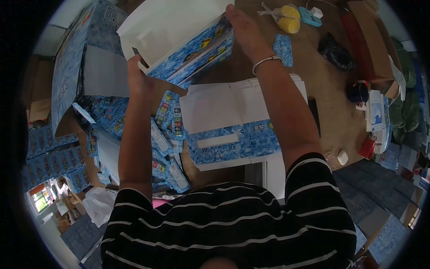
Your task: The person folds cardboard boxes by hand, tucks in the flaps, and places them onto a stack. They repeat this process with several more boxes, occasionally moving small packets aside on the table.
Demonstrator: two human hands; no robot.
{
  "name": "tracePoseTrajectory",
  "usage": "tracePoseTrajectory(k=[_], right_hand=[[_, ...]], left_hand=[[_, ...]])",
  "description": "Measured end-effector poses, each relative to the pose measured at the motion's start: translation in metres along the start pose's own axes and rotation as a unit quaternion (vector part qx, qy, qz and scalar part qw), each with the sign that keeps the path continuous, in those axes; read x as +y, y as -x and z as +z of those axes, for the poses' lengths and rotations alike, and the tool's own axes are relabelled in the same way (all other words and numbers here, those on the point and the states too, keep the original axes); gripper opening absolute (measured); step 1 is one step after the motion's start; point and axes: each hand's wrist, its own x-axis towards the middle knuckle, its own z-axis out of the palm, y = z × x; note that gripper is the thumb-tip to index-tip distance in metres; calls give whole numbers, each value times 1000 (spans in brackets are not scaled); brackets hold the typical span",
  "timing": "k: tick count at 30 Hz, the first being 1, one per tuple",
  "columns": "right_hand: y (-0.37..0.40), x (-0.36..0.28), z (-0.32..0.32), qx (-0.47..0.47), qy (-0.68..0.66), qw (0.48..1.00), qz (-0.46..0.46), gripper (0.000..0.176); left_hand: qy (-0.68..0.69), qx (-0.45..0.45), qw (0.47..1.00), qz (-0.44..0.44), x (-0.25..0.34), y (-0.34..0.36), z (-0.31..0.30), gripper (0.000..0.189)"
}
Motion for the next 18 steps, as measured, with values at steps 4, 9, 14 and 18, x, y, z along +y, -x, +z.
tracePoseTrajectory(k=[4,9,14,18], right_hand=[[-3,7,-5,-6,-18,1000,-2,58],[-3,9,-6,-22,-47,999,-4,61],[-1,0,-1,6,-35,999,21,58],[-2,-7,3,30,-26,998,46,55]], left_hand=[[9,-13,1000,-3,-3,-1,-3,50],[-105,-62,991,-63,5,5,2,59],[-239,-105,960,-96,15,0,3,63],[-284,-89,950,-98,11,-12,-6,58]])
